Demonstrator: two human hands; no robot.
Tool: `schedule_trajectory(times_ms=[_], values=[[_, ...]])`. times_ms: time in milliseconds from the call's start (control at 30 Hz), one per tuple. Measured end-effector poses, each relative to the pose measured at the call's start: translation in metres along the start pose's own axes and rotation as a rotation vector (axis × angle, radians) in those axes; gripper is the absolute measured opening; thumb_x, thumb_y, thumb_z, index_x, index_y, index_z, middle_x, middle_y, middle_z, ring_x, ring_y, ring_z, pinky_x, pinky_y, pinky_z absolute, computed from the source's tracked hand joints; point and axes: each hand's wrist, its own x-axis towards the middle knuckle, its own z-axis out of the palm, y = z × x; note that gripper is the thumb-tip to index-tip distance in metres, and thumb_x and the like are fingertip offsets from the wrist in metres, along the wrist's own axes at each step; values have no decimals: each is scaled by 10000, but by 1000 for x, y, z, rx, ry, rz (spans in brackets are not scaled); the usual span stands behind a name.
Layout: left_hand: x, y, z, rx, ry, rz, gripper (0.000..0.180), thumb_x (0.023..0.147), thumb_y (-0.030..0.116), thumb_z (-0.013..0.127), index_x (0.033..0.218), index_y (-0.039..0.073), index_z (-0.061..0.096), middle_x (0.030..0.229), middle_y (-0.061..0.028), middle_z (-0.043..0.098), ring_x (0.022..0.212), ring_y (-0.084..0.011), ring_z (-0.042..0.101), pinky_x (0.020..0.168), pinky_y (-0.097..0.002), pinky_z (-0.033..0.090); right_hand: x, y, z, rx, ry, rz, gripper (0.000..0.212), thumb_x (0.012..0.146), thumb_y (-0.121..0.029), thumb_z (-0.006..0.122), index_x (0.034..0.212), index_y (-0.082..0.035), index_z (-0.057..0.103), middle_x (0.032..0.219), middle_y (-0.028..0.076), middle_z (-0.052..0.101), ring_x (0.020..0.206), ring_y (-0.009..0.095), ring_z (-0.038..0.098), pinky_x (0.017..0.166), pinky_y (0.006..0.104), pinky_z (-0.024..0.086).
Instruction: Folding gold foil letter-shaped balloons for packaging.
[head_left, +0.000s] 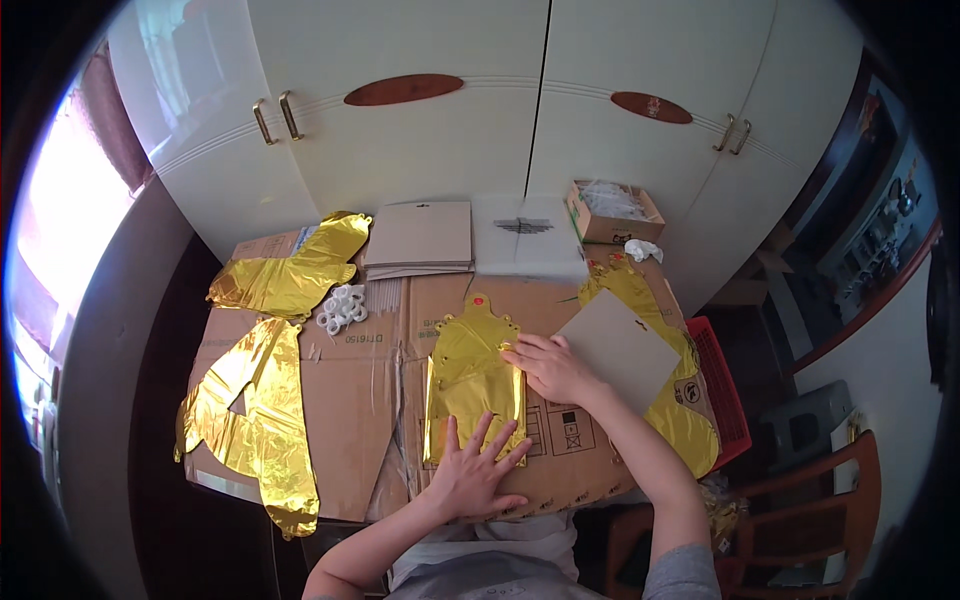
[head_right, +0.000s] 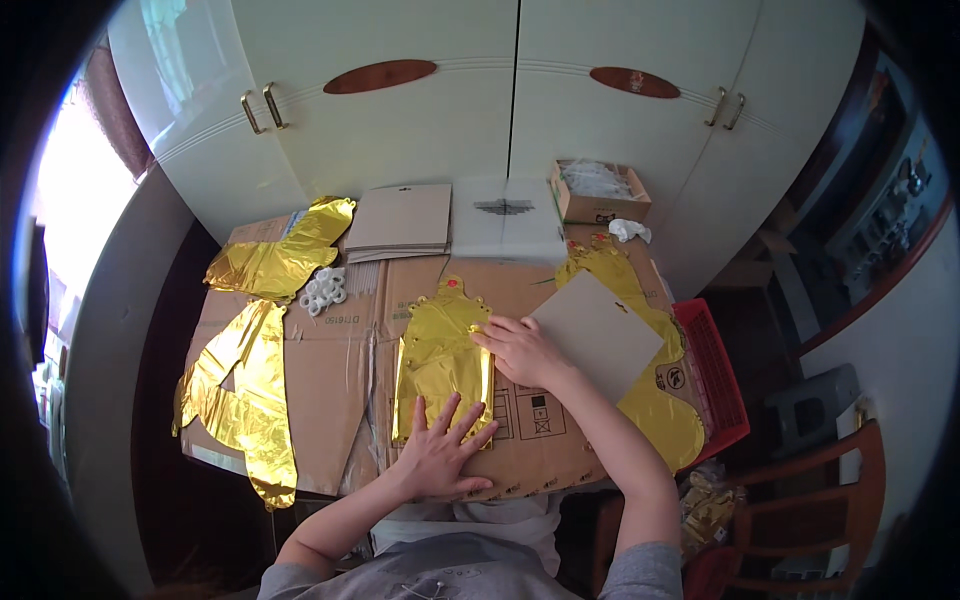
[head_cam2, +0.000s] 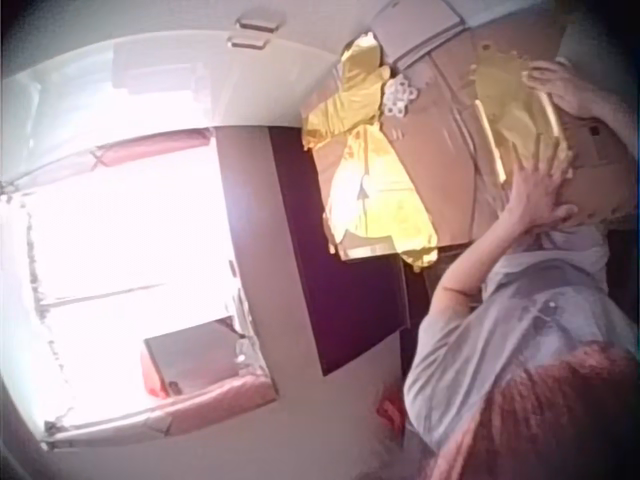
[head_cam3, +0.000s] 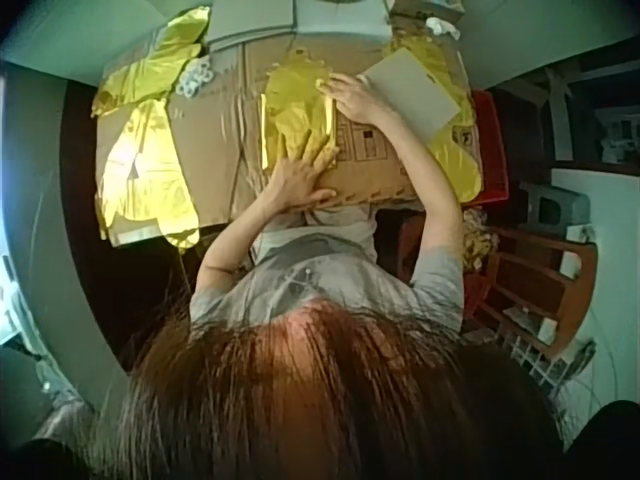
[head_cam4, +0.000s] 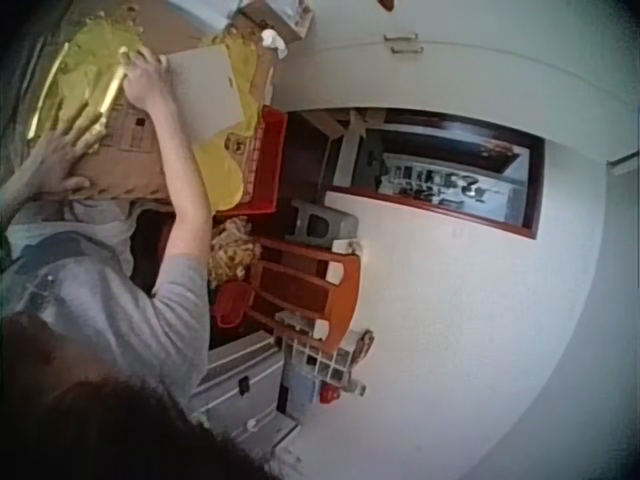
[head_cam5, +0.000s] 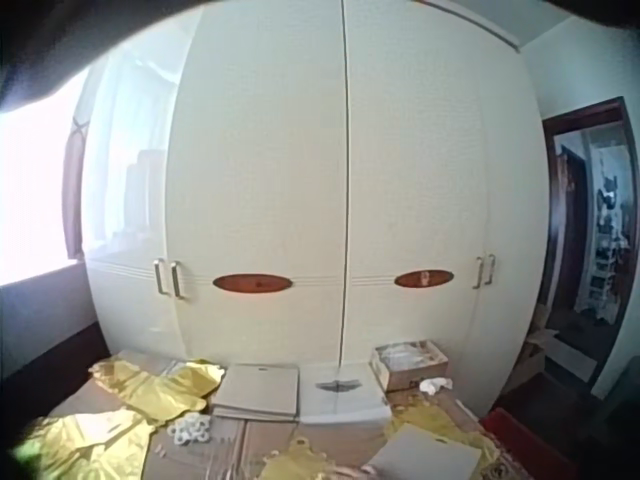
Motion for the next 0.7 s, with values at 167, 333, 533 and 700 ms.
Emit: schedule_trajectory(times_ms=[167, 333, 533, 700], values=[[-1, -1, 4, -16, 10, -7, 866, 810, 796, 410, 1498, 273, 359, 1553, -93, 317, 1447, -388, 218, 1020, -790, 153, -6, -28, -8, 21, 69, 123, 478, 932, -241, 536, 1399, -148, 486, 1501, 62, 413, 1391, 284, 358, 1120, 520, 255], [-1, -2, 4, -1, -17, 8, 882, 819, 806, 383, 1511, 262, 332, 1553, -112, 309, 1441, -421, 211, 1026, -782, 146, 1, -45, 11, -112, -224, -4, 663, 970, -526, 433, 1506, -155, 316, 1541, 75, 350, 1450, 333, 253, 1175, 577, 123], [-2, -2, 7, -39, 2, 2, 894, 815, 812, 379, 1514, 258, 327, 1552, -114, 315, 1442, -434, 201, 1032, -784, 122, 35, -9, 10, -265, -309, 125, 802, 912, -665, 356, 1545, -189, 224, 1599, 40, 229, 1490, 298, 128, 1185, 577, 81], [-2, -2, 6, -44, -11, 0, 886, 818, 805, 385, 1515, 260, 326, 1550, -111, 321, 1441, -436, 203, 1036, -781, 120, 59, 5, 6, -455, -186, 160, 827, 880, -679, 403, 1541, -210, 240, 1601, 41, 223, 1488, 315, 129, 1184, 577, 94]])
